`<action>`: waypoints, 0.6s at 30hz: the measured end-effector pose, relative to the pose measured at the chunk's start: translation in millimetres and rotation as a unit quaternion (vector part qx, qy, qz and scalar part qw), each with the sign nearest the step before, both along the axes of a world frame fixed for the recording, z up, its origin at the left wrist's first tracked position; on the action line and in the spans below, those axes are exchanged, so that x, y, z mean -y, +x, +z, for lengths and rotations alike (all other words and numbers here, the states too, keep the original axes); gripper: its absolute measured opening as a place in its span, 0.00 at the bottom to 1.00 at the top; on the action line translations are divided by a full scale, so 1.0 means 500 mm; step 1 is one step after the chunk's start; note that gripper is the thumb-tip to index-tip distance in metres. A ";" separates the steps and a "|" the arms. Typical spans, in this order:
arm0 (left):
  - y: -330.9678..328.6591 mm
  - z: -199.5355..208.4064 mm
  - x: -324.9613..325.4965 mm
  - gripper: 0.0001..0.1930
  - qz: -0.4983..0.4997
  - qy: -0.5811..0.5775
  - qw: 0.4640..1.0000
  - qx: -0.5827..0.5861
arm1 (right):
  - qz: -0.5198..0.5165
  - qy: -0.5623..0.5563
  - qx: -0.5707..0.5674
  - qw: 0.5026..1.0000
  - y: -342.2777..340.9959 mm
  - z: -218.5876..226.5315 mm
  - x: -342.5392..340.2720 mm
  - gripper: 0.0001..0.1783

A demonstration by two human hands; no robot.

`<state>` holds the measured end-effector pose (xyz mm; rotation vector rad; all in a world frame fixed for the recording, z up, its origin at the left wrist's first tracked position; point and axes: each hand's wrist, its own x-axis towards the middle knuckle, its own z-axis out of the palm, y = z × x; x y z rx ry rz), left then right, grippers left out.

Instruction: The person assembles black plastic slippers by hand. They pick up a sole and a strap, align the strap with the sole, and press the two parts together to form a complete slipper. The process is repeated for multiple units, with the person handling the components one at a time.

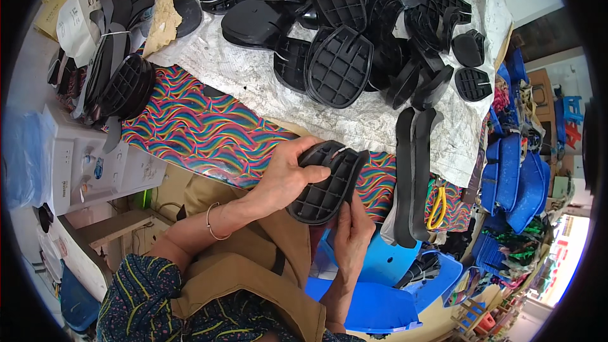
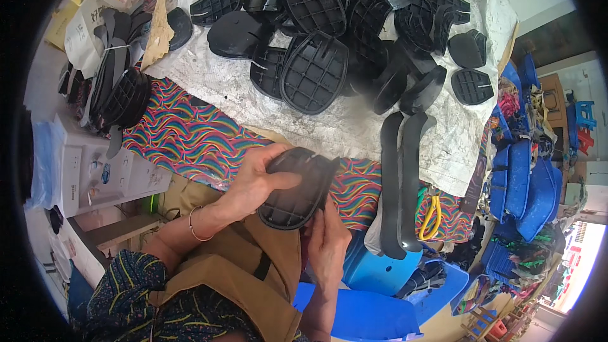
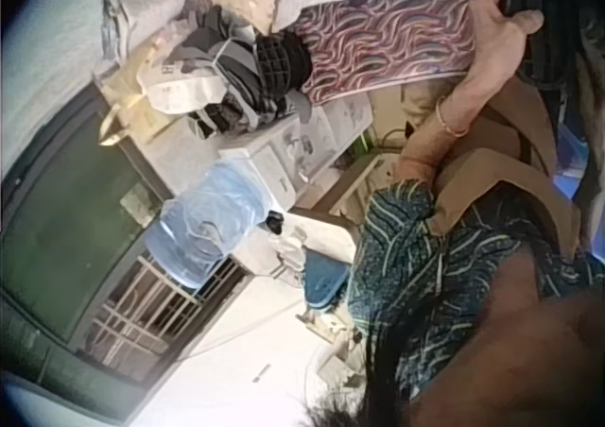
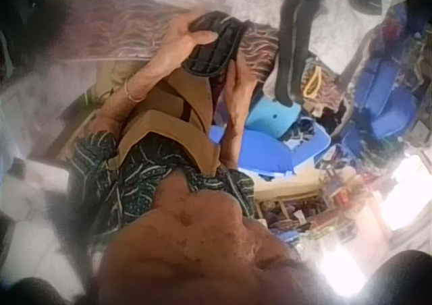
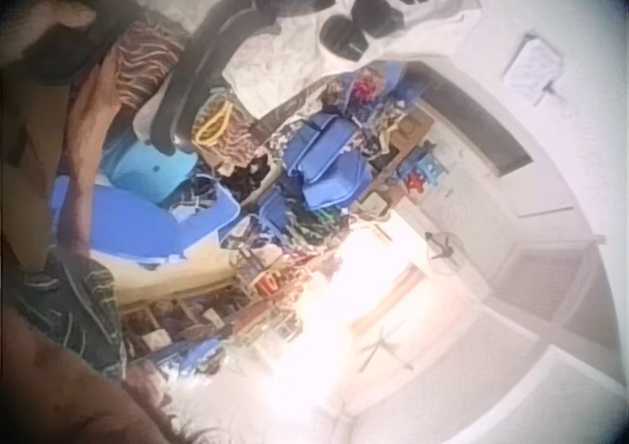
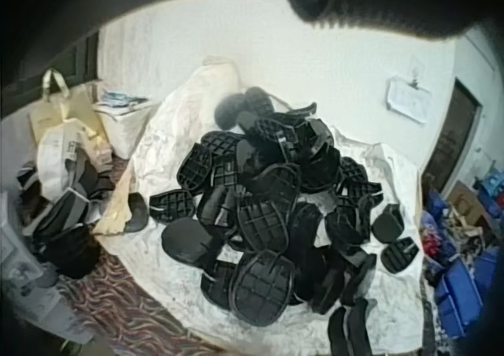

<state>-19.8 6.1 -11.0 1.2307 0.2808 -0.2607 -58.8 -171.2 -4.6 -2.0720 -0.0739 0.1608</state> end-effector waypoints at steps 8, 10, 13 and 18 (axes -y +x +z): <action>0.016 0.014 0.023 0.17 0.066 0.014 0.994 0.081 | -0.068 0.053 0.003 0.996 -0.042 -0.009 -0.016 0.17; 0.018 0.016 0.026 0.18 0.072 0.013 0.993 0.089 | -0.079 0.085 -0.009 0.993 -0.047 -0.008 -0.018 0.16; 0.020 0.016 0.032 0.18 0.078 0.030 0.990 0.111 | -0.102 0.104 -0.010 0.989 -0.055 -0.003 -0.029 0.15; 0.016 0.048 0.010 0.20 0.024 0.025 0.996 0.080 | -0.109 0.099 0.018 0.989 -0.061 -0.011 -0.006 0.14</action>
